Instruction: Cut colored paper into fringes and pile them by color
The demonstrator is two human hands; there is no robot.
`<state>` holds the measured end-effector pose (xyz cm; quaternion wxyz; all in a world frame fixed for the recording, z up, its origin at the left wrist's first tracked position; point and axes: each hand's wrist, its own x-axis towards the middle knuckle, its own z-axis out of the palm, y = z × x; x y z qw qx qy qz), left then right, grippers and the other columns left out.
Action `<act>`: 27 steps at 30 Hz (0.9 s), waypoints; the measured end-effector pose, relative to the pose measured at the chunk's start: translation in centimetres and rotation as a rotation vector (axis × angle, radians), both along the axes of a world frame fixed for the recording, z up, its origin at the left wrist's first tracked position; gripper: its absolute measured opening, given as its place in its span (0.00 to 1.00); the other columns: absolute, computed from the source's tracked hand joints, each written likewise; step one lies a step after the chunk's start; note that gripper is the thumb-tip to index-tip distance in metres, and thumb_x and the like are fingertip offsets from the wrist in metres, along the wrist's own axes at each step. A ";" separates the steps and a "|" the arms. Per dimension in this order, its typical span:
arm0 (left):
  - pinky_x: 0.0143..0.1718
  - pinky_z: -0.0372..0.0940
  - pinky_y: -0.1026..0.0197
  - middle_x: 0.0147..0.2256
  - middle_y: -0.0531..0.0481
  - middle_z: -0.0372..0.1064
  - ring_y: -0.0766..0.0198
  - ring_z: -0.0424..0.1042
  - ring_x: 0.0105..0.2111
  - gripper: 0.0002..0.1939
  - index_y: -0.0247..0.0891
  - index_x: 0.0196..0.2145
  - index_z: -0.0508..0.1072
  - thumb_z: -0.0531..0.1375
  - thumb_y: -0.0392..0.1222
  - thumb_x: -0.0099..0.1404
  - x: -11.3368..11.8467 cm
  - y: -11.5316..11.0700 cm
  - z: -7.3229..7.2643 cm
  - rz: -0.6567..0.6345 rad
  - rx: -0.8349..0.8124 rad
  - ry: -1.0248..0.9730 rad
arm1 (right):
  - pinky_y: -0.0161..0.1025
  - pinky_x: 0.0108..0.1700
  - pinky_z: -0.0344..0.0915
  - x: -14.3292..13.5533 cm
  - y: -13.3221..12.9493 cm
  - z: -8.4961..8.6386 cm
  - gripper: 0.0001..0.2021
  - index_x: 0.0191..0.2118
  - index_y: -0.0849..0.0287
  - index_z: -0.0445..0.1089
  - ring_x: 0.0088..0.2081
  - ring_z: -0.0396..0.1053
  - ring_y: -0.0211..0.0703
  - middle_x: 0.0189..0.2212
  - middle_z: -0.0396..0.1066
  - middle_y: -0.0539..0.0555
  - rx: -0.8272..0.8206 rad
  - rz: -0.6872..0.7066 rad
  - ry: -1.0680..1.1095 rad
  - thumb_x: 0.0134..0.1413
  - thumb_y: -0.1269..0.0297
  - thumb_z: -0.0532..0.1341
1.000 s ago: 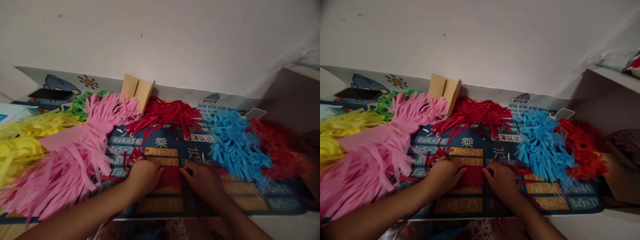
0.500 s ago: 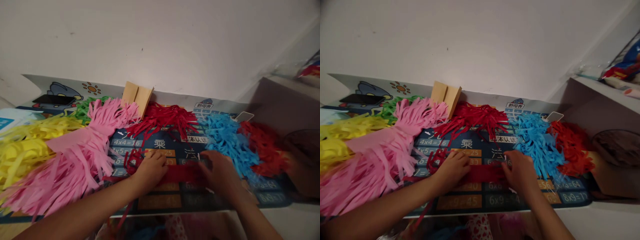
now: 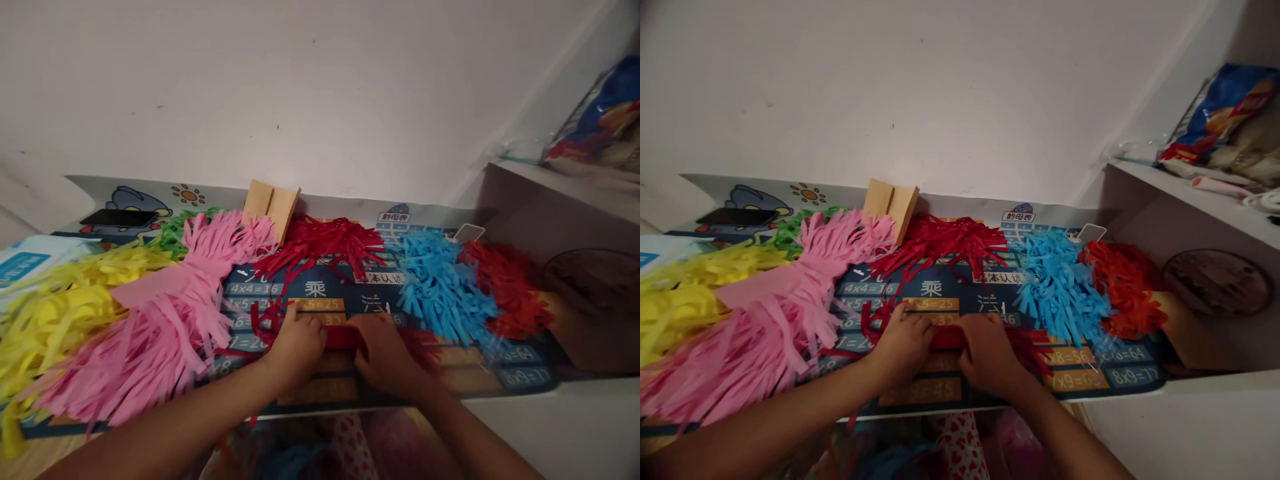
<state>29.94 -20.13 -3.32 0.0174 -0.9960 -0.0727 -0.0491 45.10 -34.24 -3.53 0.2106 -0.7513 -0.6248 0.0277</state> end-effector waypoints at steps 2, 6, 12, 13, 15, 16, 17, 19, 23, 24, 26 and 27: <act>0.57 0.44 0.35 0.33 0.44 0.74 0.54 0.71 0.37 0.07 0.35 0.34 0.75 0.56 0.33 0.64 -0.7 0.6 -0.7 0.000 -0.059 -0.063 | 0.48 0.48 0.54 -0.3 -0.2 -0.5 0.19 0.49 0.59 0.69 0.45 0.66 0.52 0.44 0.72 0.57 -0.006 0.096 -0.067 0.49 0.73 0.61; 0.60 0.40 0.39 0.39 0.52 0.75 0.60 0.70 0.43 0.10 0.44 0.39 0.75 0.54 0.35 0.68 -2.3 1.4 -1.5 -0.032 -0.236 -0.214 | 0.44 0.43 0.56 1.3 -0.6 -2.0 0.07 0.39 0.54 0.75 0.41 0.68 0.45 0.38 0.75 0.53 0.041 0.109 -0.001 0.61 0.69 0.59; 0.54 0.46 0.42 0.35 0.52 0.75 0.58 0.69 0.40 0.11 0.44 0.32 0.77 0.56 0.40 0.67 -1.8 2.2 -0.1 0.060 -0.337 -0.166 | 0.41 0.39 0.55 3.3 0.2 -2.1 0.11 0.28 0.56 0.74 0.37 0.67 0.42 0.31 0.72 0.49 -0.020 0.005 0.152 0.62 0.64 0.60; 0.53 0.49 0.44 0.35 0.52 0.75 0.59 0.69 0.40 0.12 0.43 0.31 0.77 0.55 0.40 0.68 -1.6 2.4 0.0 0.079 -0.365 -0.155 | 0.40 0.39 0.55 3.3 0.4 -2.1 0.12 0.26 0.56 0.73 0.36 0.67 0.41 0.30 0.72 0.49 -0.026 -0.030 0.169 0.61 0.65 0.61; 0.49 0.52 0.47 0.35 0.51 0.74 0.58 0.69 0.41 0.12 0.42 0.30 0.77 0.55 0.40 0.68 -1.1 2.7 0.0 0.126 -0.407 -0.138 | 0.40 0.38 0.54 3.2 0.9 -2.2 0.12 0.24 0.58 0.71 0.34 0.66 0.41 0.29 0.71 0.49 -0.026 -0.101 0.183 0.59 0.66 0.61; 0.47 0.52 0.48 0.34 0.50 0.74 0.58 0.68 0.40 0.12 0.41 0.30 0.76 0.55 0.40 0.68 -1.0 2.9 -0.1 0.146 -0.410 -0.132 | 0.40 0.38 0.54 3.1 1.0 -2.3 0.12 0.23 0.58 0.70 0.34 0.66 0.41 0.29 0.70 0.49 -0.027 -0.128 0.179 0.58 0.67 0.62; 0.46 0.53 0.49 0.34 0.49 0.74 0.57 0.68 0.40 0.12 0.41 0.30 0.76 0.55 0.40 0.67 -0.8 3.0 -0.2 0.162 -0.402 -0.126 | 0.40 0.38 0.54 2.9 1.1 -2.3 0.11 0.23 0.58 0.69 0.34 0.66 0.41 0.29 0.70 0.49 -0.029 -0.147 0.171 0.56 0.67 0.63; 0.45 0.52 0.48 0.32 0.49 0.74 0.56 0.68 0.39 0.12 0.40 0.29 0.76 0.55 0.40 0.67 -0.6 3.2 -0.5 0.177 -0.366 -0.102 | 0.40 0.38 0.54 2.6 1.1 -2.2 0.11 0.22 0.58 0.68 0.34 0.65 0.42 0.29 0.70 0.50 -0.038 -0.154 0.159 0.55 0.67 0.63; 0.42 0.53 0.48 0.31 0.48 0.73 0.55 0.68 0.37 0.12 0.40 0.26 0.75 0.56 0.41 0.65 0.0 3.2 -0.8 0.185 -0.324 -0.049 | 0.41 0.39 0.54 2.4 1.0 -2.0 0.10 0.23 0.58 0.66 0.34 0.65 0.43 0.29 0.69 0.50 -0.051 -0.149 0.152 0.53 0.68 0.64; 0.42 0.53 0.49 0.31 0.48 0.73 0.54 0.68 0.37 0.11 0.40 0.26 0.75 0.56 0.41 0.65 0.1 3.3 -0.8 0.191 -0.318 -0.038 | 0.41 0.39 0.54 2.5 1.0 -2.1 0.10 0.23 0.58 0.67 0.34 0.64 0.43 0.29 0.69 0.50 -0.058 -0.150 0.147 0.53 0.68 0.64; 0.41 0.54 0.48 0.31 0.48 0.73 0.54 0.68 0.37 0.12 0.40 0.26 0.74 0.55 0.42 0.65 0.4 3.6 -0.8 0.197 -0.303 -0.020 | 0.41 0.38 0.53 2.7 1.4 -2.3 0.11 0.23 0.58 0.66 0.34 0.64 0.43 0.29 0.68 0.49 -0.065 -0.154 0.128 0.53 0.68 0.65; 0.41 0.54 0.48 0.31 0.48 0.73 0.54 0.69 0.37 0.13 0.40 0.26 0.74 0.55 0.42 0.65 0.4 3.8 -0.9 0.194 -0.297 -0.012 | 0.40 0.38 0.53 2.9 1.6 -2.4 0.11 0.23 0.58 0.66 0.34 0.64 0.43 0.28 0.68 0.50 -0.066 -0.158 0.111 0.53 0.68 0.65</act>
